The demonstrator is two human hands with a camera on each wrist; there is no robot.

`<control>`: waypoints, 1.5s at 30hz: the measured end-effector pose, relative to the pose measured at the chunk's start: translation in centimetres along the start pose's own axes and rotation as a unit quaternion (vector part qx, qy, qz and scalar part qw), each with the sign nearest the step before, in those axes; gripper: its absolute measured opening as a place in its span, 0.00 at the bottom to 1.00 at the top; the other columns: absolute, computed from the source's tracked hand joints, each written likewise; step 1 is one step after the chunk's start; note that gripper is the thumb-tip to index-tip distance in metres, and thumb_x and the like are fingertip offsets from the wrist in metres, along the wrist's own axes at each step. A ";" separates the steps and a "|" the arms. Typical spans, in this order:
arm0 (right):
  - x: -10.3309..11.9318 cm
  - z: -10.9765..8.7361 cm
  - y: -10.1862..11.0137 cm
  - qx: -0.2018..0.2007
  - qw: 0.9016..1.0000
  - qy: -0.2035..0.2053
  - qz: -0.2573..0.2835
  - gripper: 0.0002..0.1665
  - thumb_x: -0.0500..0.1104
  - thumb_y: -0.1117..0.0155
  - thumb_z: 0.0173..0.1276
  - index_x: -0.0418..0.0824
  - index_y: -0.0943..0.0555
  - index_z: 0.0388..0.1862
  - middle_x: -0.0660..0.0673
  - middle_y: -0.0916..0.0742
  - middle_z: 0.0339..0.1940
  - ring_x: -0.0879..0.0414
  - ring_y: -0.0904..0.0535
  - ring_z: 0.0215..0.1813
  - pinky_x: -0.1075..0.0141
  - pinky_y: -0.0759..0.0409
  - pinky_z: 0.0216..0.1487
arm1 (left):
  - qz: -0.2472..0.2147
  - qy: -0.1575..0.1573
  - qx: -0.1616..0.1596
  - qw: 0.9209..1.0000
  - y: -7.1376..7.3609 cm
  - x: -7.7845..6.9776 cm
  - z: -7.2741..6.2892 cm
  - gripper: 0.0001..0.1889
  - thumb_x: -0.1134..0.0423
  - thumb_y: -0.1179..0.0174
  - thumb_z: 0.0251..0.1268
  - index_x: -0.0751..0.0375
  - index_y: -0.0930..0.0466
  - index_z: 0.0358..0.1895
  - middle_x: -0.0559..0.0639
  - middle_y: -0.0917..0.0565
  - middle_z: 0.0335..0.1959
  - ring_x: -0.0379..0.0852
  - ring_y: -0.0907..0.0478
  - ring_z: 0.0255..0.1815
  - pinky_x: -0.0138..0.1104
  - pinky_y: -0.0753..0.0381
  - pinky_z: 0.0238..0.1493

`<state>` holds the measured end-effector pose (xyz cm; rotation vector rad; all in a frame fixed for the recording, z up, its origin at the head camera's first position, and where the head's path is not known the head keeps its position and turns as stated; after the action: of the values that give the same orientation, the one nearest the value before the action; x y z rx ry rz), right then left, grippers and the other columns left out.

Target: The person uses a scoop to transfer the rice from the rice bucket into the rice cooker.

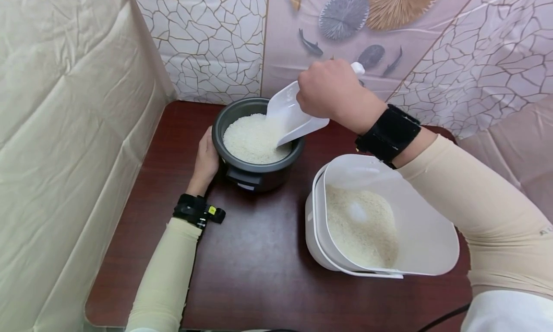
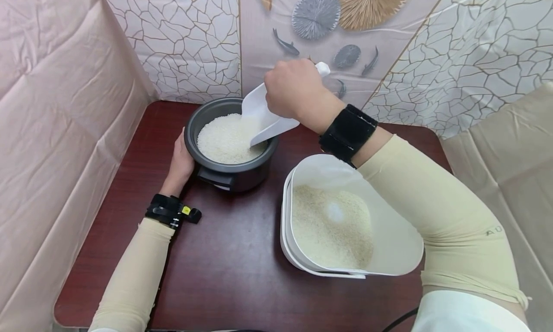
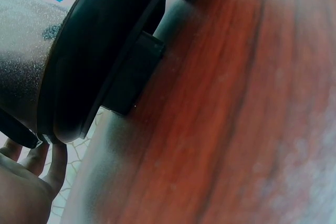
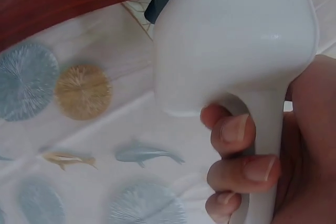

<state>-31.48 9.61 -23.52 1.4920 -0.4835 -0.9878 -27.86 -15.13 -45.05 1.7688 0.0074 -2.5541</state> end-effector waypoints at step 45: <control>1.6 -1.8 1.4 -0.138 0.987 0.018 -0.083 0.15 0.30 0.47 0.65 0.38 0.27 0.18 0.43 0.23 0.14 0.45 0.26 0.18 0.57 0.39 0.30 | 0.007 -0.013 -0.004 1.000 -0.1 -0.1 -0.1 0.33 0.40 0.63 0.85 0.66 0.21 0.63 0.51 0.19 0.52 0.40 0.25 0.57 0.37 0.30 0.65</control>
<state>-28.79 9.12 -22.83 1.3113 -0.1886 -1.1087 -27.70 -15.01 -45.02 1.7263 0.0030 -2.5631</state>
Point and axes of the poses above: each hand's wrist, its own z-axis towards the middle knuckle, its own y-axis out of the back of the hand, x = y × z, the point moved 5 cm from there along z, towards the middle knuckle
